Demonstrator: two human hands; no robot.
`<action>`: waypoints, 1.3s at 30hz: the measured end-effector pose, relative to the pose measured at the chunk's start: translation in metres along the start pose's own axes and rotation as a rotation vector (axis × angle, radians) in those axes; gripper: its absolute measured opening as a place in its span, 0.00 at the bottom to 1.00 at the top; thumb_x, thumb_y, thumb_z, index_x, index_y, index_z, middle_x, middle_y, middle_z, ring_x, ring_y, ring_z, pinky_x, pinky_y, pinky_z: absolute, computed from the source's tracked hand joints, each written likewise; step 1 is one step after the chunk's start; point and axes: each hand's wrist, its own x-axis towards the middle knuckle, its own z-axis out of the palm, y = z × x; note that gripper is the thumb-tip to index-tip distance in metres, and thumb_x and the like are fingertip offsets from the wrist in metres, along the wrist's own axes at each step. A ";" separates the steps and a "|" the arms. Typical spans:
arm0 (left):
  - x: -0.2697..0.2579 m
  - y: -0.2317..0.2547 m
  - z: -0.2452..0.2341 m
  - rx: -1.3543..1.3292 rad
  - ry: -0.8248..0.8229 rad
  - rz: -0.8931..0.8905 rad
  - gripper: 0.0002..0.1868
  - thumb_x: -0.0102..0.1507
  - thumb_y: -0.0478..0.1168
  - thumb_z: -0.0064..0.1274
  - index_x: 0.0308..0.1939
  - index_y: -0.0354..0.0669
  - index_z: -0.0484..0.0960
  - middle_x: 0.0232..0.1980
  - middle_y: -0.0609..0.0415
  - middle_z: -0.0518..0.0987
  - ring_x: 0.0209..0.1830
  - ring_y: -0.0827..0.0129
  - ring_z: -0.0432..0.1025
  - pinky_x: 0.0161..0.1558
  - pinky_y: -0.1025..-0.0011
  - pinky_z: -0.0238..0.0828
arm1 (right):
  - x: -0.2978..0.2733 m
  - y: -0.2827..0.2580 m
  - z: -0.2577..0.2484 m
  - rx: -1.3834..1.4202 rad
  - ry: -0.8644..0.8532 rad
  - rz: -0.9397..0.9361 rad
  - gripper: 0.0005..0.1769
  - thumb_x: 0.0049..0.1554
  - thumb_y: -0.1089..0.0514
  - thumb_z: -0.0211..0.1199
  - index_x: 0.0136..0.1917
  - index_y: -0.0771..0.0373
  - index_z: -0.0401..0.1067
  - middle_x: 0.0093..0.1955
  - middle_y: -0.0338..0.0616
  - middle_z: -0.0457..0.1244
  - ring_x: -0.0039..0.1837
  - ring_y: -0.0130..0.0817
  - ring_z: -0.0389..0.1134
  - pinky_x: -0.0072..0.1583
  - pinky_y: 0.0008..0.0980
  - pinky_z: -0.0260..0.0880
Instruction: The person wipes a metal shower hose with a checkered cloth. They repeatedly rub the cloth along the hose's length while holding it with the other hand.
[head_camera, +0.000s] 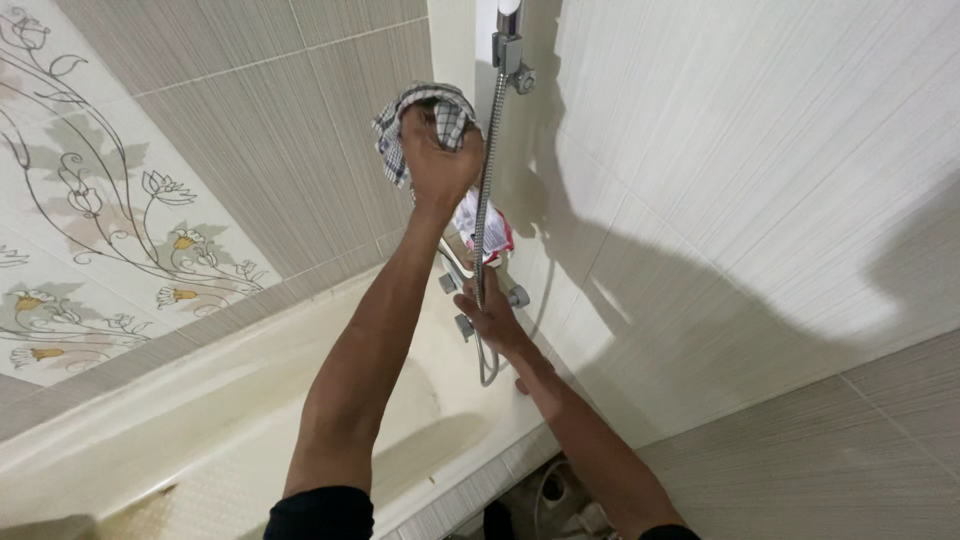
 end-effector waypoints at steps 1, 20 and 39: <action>0.003 0.001 -0.007 0.080 -0.018 0.110 0.10 0.54 0.33 0.56 0.36 0.30 0.75 0.40 0.42 0.76 0.42 0.53 0.73 0.50 0.62 0.71 | 0.003 -0.006 0.007 0.074 0.020 0.066 0.32 0.60 0.52 0.60 0.72 0.54 0.49 0.44 0.35 0.57 0.34 0.18 0.55 0.35 0.22 0.58; 0.021 -0.063 -0.009 0.365 -0.609 -0.447 0.23 0.63 0.46 0.58 0.46 0.22 0.84 0.37 0.38 0.84 0.35 0.63 0.79 0.40 0.64 0.74 | 0.041 -0.022 0.084 0.106 -0.091 -0.134 0.09 0.72 0.55 0.39 0.57 0.62 0.57 0.39 0.38 0.55 0.41 0.25 0.58 0.46 0.29 0.64; 0.025 -0.058 0.045 0.071 -0.377 -0.284 0.24 0.66 0.35 0.51 0.58 0.30 0.56 0.36 0.40 0.81 0.29 0.64 0.80 0.30 0.68 0.77 | 0.034 -0.006 0.056 0.001 -0.024 0.051 0.18 0.72 0.45 0.41 0.56 0.61 0.58 0.35 0.37 0.55 0.38 0.26 0.57 0.43 0.30 0.62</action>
